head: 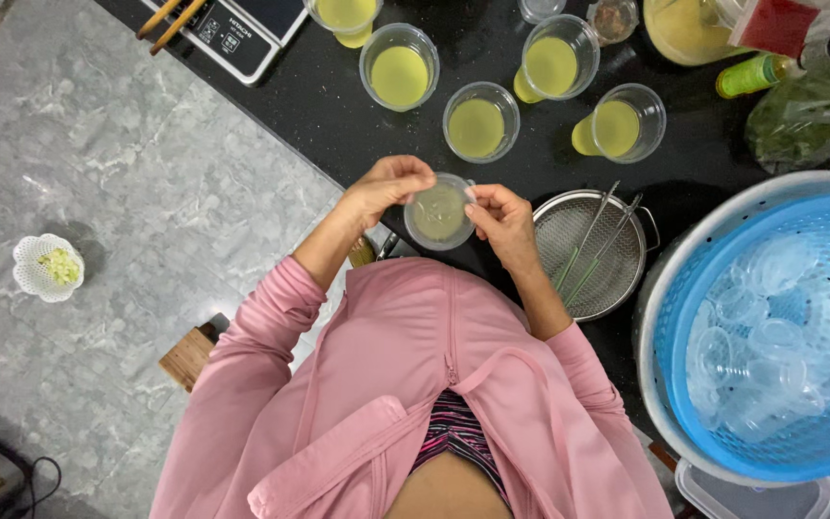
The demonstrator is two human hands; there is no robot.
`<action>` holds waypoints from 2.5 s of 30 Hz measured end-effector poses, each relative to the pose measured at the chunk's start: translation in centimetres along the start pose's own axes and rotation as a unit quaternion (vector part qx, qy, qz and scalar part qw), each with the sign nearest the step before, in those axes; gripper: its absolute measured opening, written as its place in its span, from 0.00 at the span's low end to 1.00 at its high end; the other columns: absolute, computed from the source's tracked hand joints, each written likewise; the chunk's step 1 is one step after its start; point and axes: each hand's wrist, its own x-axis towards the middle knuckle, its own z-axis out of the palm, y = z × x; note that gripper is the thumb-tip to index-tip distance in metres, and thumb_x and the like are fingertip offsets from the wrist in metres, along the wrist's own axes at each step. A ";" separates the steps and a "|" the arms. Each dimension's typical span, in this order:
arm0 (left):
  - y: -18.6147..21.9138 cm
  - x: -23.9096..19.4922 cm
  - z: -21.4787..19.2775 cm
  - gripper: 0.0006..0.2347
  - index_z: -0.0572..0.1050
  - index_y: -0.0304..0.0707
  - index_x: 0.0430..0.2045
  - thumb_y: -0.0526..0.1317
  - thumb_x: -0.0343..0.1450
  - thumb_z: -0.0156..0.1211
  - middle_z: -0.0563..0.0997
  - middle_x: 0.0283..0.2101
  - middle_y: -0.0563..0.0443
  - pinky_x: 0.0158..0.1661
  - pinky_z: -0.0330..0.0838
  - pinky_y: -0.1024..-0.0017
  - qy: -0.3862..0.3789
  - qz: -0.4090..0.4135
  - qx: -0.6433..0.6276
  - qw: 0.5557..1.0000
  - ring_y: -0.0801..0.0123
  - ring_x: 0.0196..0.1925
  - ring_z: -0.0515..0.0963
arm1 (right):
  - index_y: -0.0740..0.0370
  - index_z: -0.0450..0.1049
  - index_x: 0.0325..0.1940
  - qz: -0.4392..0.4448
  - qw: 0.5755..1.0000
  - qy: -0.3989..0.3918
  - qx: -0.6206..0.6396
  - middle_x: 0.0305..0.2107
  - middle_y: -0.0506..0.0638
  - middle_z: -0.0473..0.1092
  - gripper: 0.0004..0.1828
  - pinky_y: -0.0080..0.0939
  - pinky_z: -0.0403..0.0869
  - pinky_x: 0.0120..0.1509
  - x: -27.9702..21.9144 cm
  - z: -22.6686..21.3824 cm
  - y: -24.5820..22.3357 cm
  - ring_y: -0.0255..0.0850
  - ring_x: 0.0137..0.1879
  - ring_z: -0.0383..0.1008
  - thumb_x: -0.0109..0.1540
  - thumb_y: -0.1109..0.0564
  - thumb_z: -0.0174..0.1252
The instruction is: The person places thin translucent discs into small clear plastic cups filled with yellow liquid, then seals each cup with a lid. The person handles the cups one at a time, arranging them on the countertop.
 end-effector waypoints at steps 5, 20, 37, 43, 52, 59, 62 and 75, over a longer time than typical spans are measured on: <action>-0.1 1.2 0.4 0.07 0.80 0.34 0.35 0.36 0.69 0.69 0.81 0.32 0.57 0.33 0.67 0.82 0.001 0.025 0.022 0.999 0.81 0.31 0.74 | 0.67 0.77 0.52 -0.005 1.000 -0.007 0.003 0.31 0.45 0.75 0.12 0.26 0.67 0.30 0.1 0.0 0.0 0.25 0.28 0.67 0.64 0.63 0.63; 0.3 1.3 3.5 0.06 0.79 0.33 0.29 0.38 0.69 0.68 0.80 0.29 0.56 0.33 0.72 0.79 0.039 0.050 0.071 0.995 0.79 0.31 0.76 | 0.67 0.80 0.47 0.005 0.999 0.013 0.032 0.25 0.41 0.71 0.10 0.25 0.63 0.31 0.8 0.1 1.1 0.25 0.27 0.64 0.67 0.57 0.61; -3.0 0.0 5.8 0.07 0.76 0.35 0.32 0.40 0.74 0.61 0.76 0.30 0.59 0.34 0.67 0.79 0.155 0.111 -0.040 0.981 0.80 0.32 0.72 | 0.68 0.77 0.48 0.053 0.989 0.042 0.134 0.30 0.48 0.75 0.10 0.31 0.76 0.36 -1.4 -0.8 2.2 0.33 0.31 0.75 0.67 0.58 0.60; -4.4 -0.1 5.9 0.06 0.75 0.39 0.31 0.40 0.76 0.59 0.73 0.30 0.60 0.37 0.67 0.78 0.186 0.133 -0.084 0.970 0.80 0.33 0.70 | 0.67 0.75 0.52 0.051 0.989 0.032 0.139 0.33 0.47 0.76 0.11 0.32 0.78 0.39 -2.1 -0.8 1.7 0.32 0.34 0.76 0.68 0.58 0.57; -6.3 0.4 6.2 0.05 0.74 0.40 0.33 0.40 0.76 0.58 0.74 0.33 0.60 0.40 0.66 0.78 0.210 0.184 -0.161 0.947 0.81 0.37 0.69 | 0.69 0.75 0.55 0.016 0.986 0.049 0.161 0.35 0.53 0.76 0.12 0.36 0.81 0.41 -2.9 -0.2 2.8 0.36 0.35 0.78 0.67 0.63 0.60; -7.2 0.9 6.8 0.06 0.72 0.39 0.34 0.40 0.78 0.58 0.72 0.34 0.60 0.38 0.66 0.78 0.215 0.233 -0.176 0.932 0.81 0.36 0.68 | 0.67 0.70 0.61 0.003 0.989 0.031 0.146 0.39 0.51 0.75 0.20 0.38 0.82 0.46 -4.1 -0.3 2.6 0.36 0.42 0.79 0.65 0.65 0.61; -7.4 0.8 7.0 0.05 0.72 0.40 0.34 0.40 0.78 0.57 0.73 0.33 0.60 0.39 0.68 0.79 0.211 0.212 -0.220 0.929 0.81 0.36 0.69 | 0.68 0.70 0.63 0.001 0.986 0.036 0.164 0.39 0.51 0.75 0.20 0.38 0.82 0.47 -4.1 -0.2 2.7 0.36 0.41 0.79 0.66 0.64 0.60; -6.1 1.4 11.7 0.06 0.71 0.37 0.45 0.39 0.80 0.52 0.76 0.46 0.52 0.56 0.66 0.73 0.125 0.227 -0.203 0.944 0.73 0.51 0.73 | 0.68 0.76 0.52 -0.092 0.986 0.136 0.009 0.33 0.50 0.77 0.12 0.33 0.78 0.35 -2.5 -5.7 1.0 0.32 0.32 0.77 0.65 0.62 0.63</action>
